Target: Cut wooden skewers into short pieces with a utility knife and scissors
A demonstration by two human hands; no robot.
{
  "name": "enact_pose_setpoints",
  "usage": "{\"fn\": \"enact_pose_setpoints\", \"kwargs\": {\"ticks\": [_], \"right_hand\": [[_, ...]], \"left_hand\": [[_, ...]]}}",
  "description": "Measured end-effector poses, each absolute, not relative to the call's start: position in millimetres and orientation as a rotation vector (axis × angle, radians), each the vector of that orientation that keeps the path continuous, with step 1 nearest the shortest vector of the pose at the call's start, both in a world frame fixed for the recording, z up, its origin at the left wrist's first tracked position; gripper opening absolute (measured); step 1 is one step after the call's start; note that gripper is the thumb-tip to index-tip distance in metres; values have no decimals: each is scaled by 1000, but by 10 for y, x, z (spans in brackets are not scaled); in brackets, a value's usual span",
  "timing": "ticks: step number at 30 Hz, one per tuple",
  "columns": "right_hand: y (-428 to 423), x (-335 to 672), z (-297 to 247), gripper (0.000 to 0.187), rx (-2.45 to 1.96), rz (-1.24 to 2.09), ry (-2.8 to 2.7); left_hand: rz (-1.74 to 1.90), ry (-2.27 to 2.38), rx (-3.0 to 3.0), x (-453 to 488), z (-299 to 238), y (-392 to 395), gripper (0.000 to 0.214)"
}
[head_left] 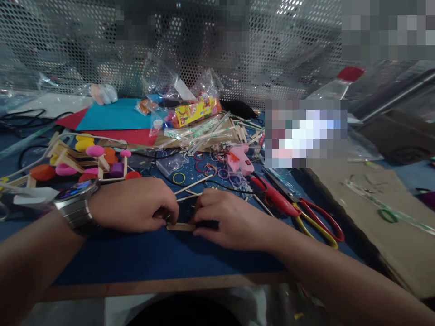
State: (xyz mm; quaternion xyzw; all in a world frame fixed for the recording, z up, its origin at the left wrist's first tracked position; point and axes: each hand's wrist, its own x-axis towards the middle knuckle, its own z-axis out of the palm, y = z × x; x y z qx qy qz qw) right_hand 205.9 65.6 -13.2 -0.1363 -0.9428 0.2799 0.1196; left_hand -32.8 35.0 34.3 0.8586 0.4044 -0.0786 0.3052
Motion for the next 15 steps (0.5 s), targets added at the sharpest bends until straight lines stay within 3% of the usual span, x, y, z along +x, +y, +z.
{"fn": "enact_pose_setpoints", "kwargs": {"ticks": [15], "right_hand": [[647, 2047, -111, 5, -405, 826, -2760]], "left_hand": [[-146, 1053, 2279, -339, 339, 363, 23]]}}
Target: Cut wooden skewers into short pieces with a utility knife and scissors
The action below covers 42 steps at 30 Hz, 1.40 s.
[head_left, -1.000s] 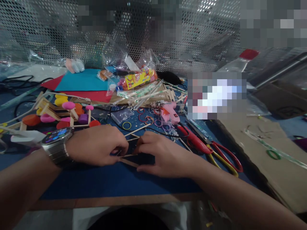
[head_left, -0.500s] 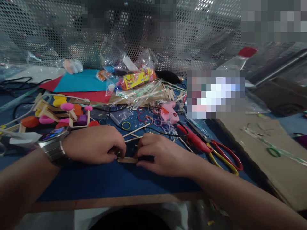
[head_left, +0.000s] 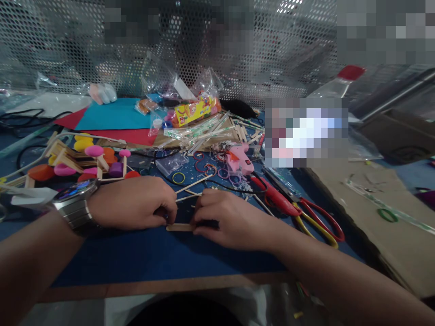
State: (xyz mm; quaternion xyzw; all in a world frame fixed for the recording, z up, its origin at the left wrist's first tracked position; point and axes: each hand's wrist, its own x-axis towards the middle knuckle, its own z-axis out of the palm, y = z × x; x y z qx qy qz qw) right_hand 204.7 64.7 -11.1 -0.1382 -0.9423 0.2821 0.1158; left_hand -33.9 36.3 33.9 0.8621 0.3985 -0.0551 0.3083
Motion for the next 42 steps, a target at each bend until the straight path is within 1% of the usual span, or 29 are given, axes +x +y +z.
{"fn": "enact_pose_setpoints", "kwargs": {"ticks": [6, 9, 14, 19, 23, 29, 31, 39, 42], "right_hand": [[648, 2049, -107, 6, -420, 849, -2770], [646, 2049, -104, 6, -448, 858, -2769], [640, 2035, -99, 8, -487, 871, -2769], [623, 2024, -67, 7, -490, 867, -2772], [713, 2100, 7, 8, -528, 823, -2722], [1006, 2330, 141, 9, -785, 518, -2489], [1052, 2369, 158, 9, -822, 469, -2455], [996, 2339, 162, 10, -717, 496, -2586], [971, 2334, 189, 12, -664, 510, -2646]], "left_hand": [[-141, 1051, 2299, -342, 340, 353, 25], [-132, 1122, 2304, -335, 352, 351, 24], [-83, 1377, 2327, -331, 329, 359, 5], [-88, 1458, 2355, -348, 260, 370, 11], [-44, 1500, 2397, -370, 232, 370, 10], [-47, 1556, 2442, -392, 218, 363, 18], [-69, 1565, 2445, -388, 217, 360, 18], [-100, 1610, 2443, -331, 213, 344, 15], [-110, 1644, 2422, -331, 228, 347, 10]]}}
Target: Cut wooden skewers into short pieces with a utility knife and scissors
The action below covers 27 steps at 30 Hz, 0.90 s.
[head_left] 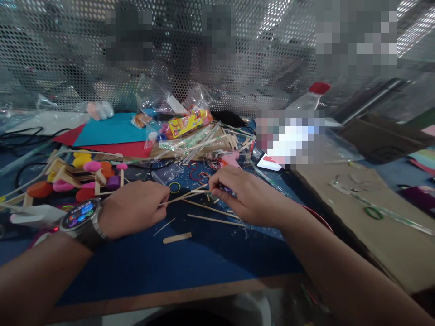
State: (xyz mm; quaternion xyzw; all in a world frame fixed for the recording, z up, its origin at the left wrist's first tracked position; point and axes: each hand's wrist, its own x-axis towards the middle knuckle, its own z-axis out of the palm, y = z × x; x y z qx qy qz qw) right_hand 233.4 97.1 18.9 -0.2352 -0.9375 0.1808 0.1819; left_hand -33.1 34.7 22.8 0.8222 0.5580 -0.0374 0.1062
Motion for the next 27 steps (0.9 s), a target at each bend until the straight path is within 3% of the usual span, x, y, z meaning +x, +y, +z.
{"fn": "enact_pose_setpoints", "kwargs": {"ticks": [5, 14, 24, 27], "right_hand": [[862, 2238, 158, 15, -551, 413, -2830], [738, 2008, -23, 15, -720, 105, -2870], [845, 2122, 37, 29, -744, 294, -2853], [848, 2125, 40, 14, -742, 333, -2857]], "left_hand": [[-64, 1704, 2370, -360, 315, 372, 10], [18, 1611, 2228, -411, 497, 396, 18], [148, 1477, 2154, -458, 442, 413, 28], [161, 1471, 2152, -466, 448, 419, 28]]}}
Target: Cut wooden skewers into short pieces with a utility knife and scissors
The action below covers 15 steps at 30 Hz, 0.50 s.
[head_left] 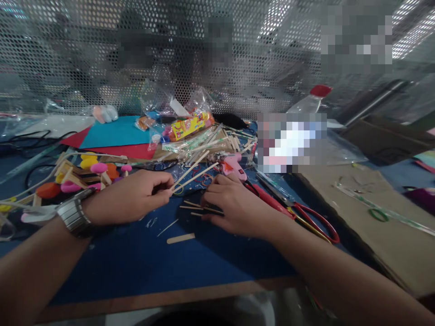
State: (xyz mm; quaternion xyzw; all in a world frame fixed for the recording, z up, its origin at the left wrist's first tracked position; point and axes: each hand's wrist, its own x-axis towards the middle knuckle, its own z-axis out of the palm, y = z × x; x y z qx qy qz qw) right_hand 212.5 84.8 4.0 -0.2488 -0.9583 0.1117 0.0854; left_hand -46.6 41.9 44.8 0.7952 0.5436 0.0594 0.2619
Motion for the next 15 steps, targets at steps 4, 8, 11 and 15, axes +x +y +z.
{"fn": "enact_pose_setpoints", "kwargs": {"ticks": [4, 8, 11, 15], "right_hand": [[883, 2129, 4, 8, -803, 307, -2812], [965, 2161, -45, 15, -796, 299, -2765], [1024, 2184, -53, 13, -752, 315, -2719], [1040, 2194, -25, 20, -695, 345, -2615]], "left_hand": [[45, 1307, 2163, -415, 512, 387, 20], [-169, 1136, 2093, -357, 572, 341, 8], [-229, 1103, 2075, -351, 577, 325, 7], [-260, 1130, 2080, -362, 556, 320, 5]]}}
